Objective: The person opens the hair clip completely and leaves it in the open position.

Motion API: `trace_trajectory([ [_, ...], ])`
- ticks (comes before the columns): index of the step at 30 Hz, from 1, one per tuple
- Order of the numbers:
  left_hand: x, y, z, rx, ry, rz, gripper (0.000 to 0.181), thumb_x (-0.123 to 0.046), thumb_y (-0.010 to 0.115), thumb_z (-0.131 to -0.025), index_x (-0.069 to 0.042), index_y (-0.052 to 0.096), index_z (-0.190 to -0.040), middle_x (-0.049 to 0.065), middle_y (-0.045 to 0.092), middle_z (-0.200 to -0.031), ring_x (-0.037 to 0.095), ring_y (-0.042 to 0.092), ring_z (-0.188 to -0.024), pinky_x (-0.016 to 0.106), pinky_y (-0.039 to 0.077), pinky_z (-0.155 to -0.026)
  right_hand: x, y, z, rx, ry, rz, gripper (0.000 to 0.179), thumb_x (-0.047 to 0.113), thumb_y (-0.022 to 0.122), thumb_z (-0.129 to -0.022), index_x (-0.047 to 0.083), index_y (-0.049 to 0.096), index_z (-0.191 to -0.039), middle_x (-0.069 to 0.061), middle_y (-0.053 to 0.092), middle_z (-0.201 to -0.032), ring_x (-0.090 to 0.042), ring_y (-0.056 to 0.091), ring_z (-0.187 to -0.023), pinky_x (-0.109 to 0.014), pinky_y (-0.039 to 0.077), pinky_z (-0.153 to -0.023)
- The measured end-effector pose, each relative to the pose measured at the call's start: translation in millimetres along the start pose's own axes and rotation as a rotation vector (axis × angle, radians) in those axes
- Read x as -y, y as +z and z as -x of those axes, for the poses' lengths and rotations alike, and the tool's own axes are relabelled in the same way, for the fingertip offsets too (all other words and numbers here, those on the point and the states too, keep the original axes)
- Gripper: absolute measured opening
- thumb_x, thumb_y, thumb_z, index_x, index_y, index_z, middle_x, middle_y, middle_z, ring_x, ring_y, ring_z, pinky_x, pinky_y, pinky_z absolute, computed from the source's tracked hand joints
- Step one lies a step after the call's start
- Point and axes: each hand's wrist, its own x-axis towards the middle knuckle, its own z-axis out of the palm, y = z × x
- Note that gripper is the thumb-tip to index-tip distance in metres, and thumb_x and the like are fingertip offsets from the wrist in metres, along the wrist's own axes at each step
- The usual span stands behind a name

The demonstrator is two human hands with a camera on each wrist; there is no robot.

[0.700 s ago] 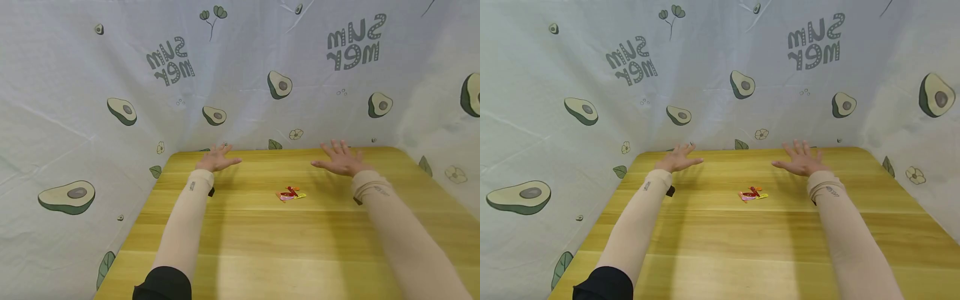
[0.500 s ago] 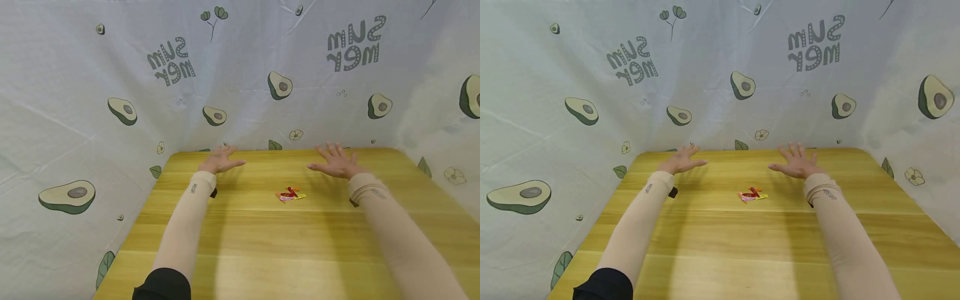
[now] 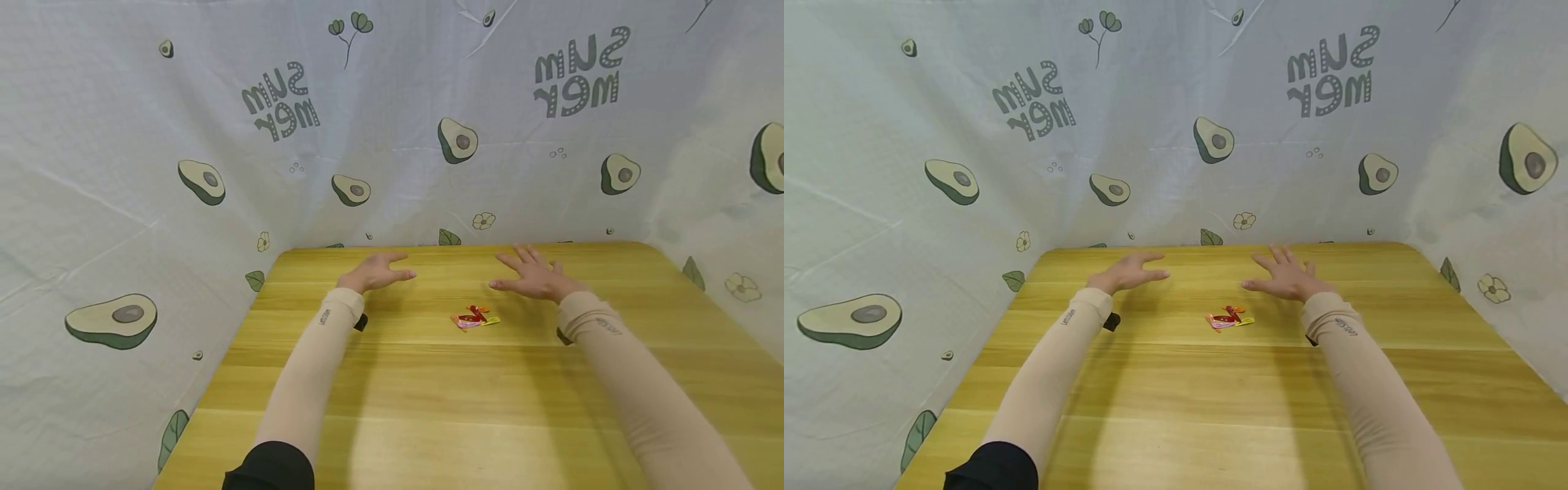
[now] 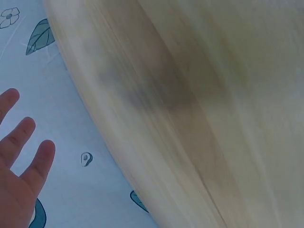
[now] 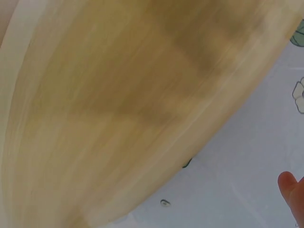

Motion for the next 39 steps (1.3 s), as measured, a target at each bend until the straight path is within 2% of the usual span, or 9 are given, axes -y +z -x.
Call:
trace_trajectory([
  [6,-3.8,10.1,-1.8,-0.014,0.024,0.034,0.066,-0.061,0.053,-0.076,-0.028,0.04,-0.132,-0.005,0.038,-0.139,0.018,0.034,-0.128,0.04,0.032,-0.101,8.1,8.6,-3.9,0.015,-0.035,-0.041,0.081,0.068,0.039,-0.079,0.022,0.018,-0.142,-0.018,0.001,-0.148,-0.044,-0.002,-0.132,-0.074,0.001,-0.087],
  [13,-5.5,21.8,-4.4,0.014,0.053,0.064,0.06,-0.054,0.058,-0.077,-0.024,0.047,-0.128,-0.004,0.044,-0.134,0.02,0.037,-0.126,0.038,0.034,-0.1,16.5,17.0,-6.0,0.027,-0.071,-0.078,0.078,0.064,0.045,-0.079,0.022,0.022,-0.142,-0.019,0.009,-0.147,-0.047,0.006,-0.13,-0.075,0.007,-0.087],
  [18,-9.2,30.0,-7.1,0.016,0.082,0.097,0.059,-0.047,0.062,-0.077,-0.016,0.05,-0.126,-0.001,0.048,-0.13,0.022,0.041,-0.123,0.038,0.035,-0.098,20.8,24.9,-7.7,0.033,-0.11,-0.103,0.074,0.06,0.05,-0.079,0.02,0.03,-0.139,-0.021,0.019,-0.144,-0.047,0.015,-0.128,-0.076,0.008,-0.085],
  [25,-16.9,41.5,-10.2,0.034,0.101,0.086,0.055,-0.042,0.063,-0.078,-0.017,0.051,-0.126,-0.002,0.05,-0.129,0.019,0.043,-0.121,0.036,0.037,-0.097,26.3,34.5,-11.6,0.053,-0.13,-0.144,0.069,0.058,0.055,-0.076,0.019,0.042,-0.132,-0.019,0.03,-0.139,-0.043,0.021,-0.126,-0.074,0.013,-0.087],
  [34,-29.9,55.4,-17.1,0.06,0.131,0.089,0.05,-0.04,0.064,-0.079,-0.014,0.056,-0.12,0.0,0.056,-0.122,0.019,0.048,-0.115,0.033,0.04,-0.093,32.3,41.5,-14.0,0.09,-0.136,-0.197,0.048,0.04,0.061,-0.079,0.017,0.053,-0.12,-0.017,0.04,-0.129,-0.04,0.028,-0.121,-0.067,0.021,-0.09],
  [39,-37.3,61.2,-18.8,0.073,0.146,0.083,0.047,-0.038,0.064,-0.079,-0.014,0.057,-0.119,-0.004,0.056,-0.12,0.018,0.05,-0.114,0.032,0.041,-0.092,34.5,44.1,-14.7,0.105,-0.139,-0.252,0.037,0.034,0.063,-0.08,0.015,0.059,-0.111,-0.014,0.046,-0.12,-0.037,0.031,-0.117,-0.059,0.027,-0.092],
])
